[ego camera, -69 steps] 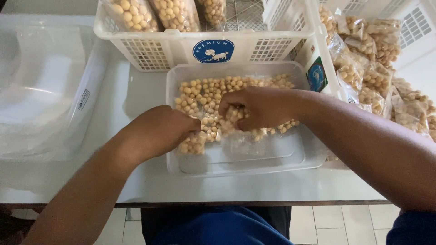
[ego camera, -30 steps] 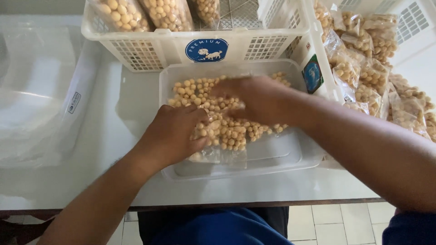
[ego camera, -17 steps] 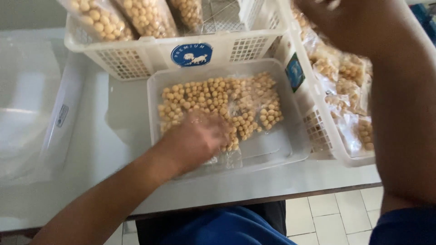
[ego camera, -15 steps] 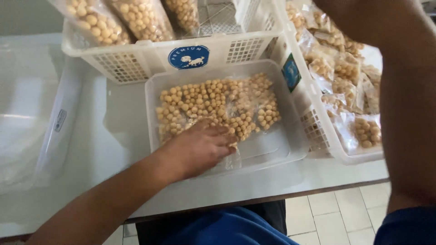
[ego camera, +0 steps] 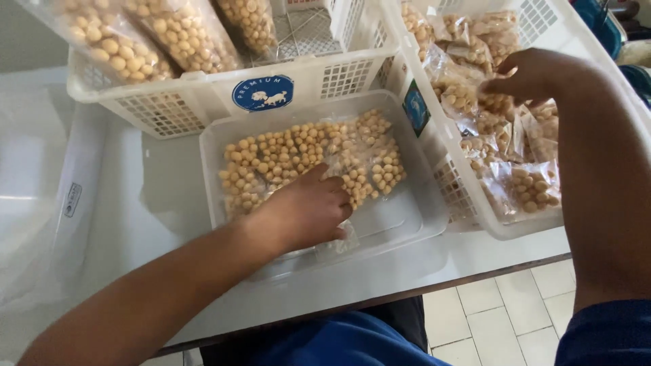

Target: Filling plastic bags with small round food items from a tray and organizing filled bags in crates.

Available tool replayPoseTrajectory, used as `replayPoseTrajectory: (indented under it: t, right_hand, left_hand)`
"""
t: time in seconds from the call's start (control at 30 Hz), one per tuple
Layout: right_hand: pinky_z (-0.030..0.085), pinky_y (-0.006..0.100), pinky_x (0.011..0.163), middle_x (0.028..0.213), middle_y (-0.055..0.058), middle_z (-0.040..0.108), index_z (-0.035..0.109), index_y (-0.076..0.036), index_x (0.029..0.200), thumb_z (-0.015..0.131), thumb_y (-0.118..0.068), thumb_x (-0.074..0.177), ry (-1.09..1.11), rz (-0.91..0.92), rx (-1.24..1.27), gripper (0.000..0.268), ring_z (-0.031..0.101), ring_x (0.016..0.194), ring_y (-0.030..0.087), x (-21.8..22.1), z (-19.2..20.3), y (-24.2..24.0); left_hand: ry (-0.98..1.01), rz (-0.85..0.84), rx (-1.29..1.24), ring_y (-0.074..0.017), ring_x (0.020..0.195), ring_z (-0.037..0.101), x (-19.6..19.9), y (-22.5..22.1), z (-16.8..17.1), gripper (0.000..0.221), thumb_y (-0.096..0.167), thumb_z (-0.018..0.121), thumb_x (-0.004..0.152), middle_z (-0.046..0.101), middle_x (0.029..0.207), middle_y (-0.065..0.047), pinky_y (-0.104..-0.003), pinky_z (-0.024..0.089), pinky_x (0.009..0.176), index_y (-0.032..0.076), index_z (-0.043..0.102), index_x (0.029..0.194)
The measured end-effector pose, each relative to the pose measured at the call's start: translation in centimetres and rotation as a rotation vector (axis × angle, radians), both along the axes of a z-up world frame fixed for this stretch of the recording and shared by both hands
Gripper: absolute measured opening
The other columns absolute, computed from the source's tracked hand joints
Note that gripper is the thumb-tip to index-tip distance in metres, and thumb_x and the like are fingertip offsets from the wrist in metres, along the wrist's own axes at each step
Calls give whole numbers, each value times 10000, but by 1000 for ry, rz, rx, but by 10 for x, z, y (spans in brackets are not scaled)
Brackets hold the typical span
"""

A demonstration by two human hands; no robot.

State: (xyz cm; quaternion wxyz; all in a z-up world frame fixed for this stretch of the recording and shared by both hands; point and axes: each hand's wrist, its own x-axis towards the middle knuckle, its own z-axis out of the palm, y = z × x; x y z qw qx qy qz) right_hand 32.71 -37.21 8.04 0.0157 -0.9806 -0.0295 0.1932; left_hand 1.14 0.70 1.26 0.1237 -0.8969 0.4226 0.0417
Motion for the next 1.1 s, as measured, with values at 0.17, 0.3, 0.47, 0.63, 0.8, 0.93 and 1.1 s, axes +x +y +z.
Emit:
replayPoseTrajectory:
  t: [0.17, 0.3, 0.47, 0.63, 0.8, 0.93, 1.1]
  right_hand:
    - [468, 655, 1244, 1696, 251, 702, 838, -75, 1558, 876, -675, 963, -75, 150, -103, 846, 624, 1541, 505, 23, -6, -22]
    - [526, 704, 1168, 1496, 298, 792, 843, 64, 1462, 863, -398, 1160, -150, 26, 123, 552, 714, 1333, 517, -20, 31, -16]
    - [548, 650, 1139, 1289, 227, 820, 778, -1, 1404, 661, -378, 1229, -41, 202, 402, 432, 755, 1192, 414, -70, 64, 29]
    - [533, 596, 1222, 1446, 137, 837, 816, -109, 1395, 800, -471, 1051, 108, 357, 111, 500, 760, 1359, 337, -49, 33, 36]
    - [546, 518, 1068, 1273, 167, 926, 811, -193, 1442, 930, -452, 967, 152, 261, 62, 554, 824, 1130, 341, -64, 41, 53]
    - [571, 569, 1199, 1737, 120, 642, 475, -257, 1806, 921, -276, 920, 198, 221, 160, 991, 745, 1410, 377, -68, 42, 57]
    - [522, 520, 1206, 1594, 98, 738, 709, -255, 1664, 949, -366, 892, 179, 257, 105, 816, 748, 1358, 339, -70, 46, 53]
  left_hand:
    - [307, 259, -264, -381, 1657, 459, -1, 34, 38, 623, 545, 664, 1148, 537, 1811, -132, -662, 267, 1382, 196, 634, 1663]
    - [83, 301, -679, -389, 1483, 674, -17, 93, 35, 469, 387, 791, 1094, 745, 1614, -187, -645, 443, 1272, 122, 807, 1480]
    - [-166, 419, -811, -337, 1425, 716, -41, 146, 21, 461, 408, 744, 1133, 795, 1548, -108, -589, 508, 1231, 127, 816, 1490]
    - [-287, 411, -846, -339, 1378, 766, -58, 161, 29, 380, 295, 738, 1186, 833, 1492, -128, -532, 570, 1185, 43, 853, 1446]
    - [-338, 418, -835, -360, 1345, 790, -65, 170, 16, 336, 253, 769, 1180, 852, 1444, -139, -543, 607, 1155, 11, 872, 1389]
    - [-307, 442, -842, -311, 1293, 795, -63, 170, 8, 316, 248, 774, 1174, 855, 1445, -103, -507, 599, 1123, 37, 878, 1385]
    - [-305, 458, -850, -288, 1250, 812, -63, 171, 1, 293, 246, 775, 1176, 867, 1416, -84, -483, 610, 1074, 63, 896, 1370]
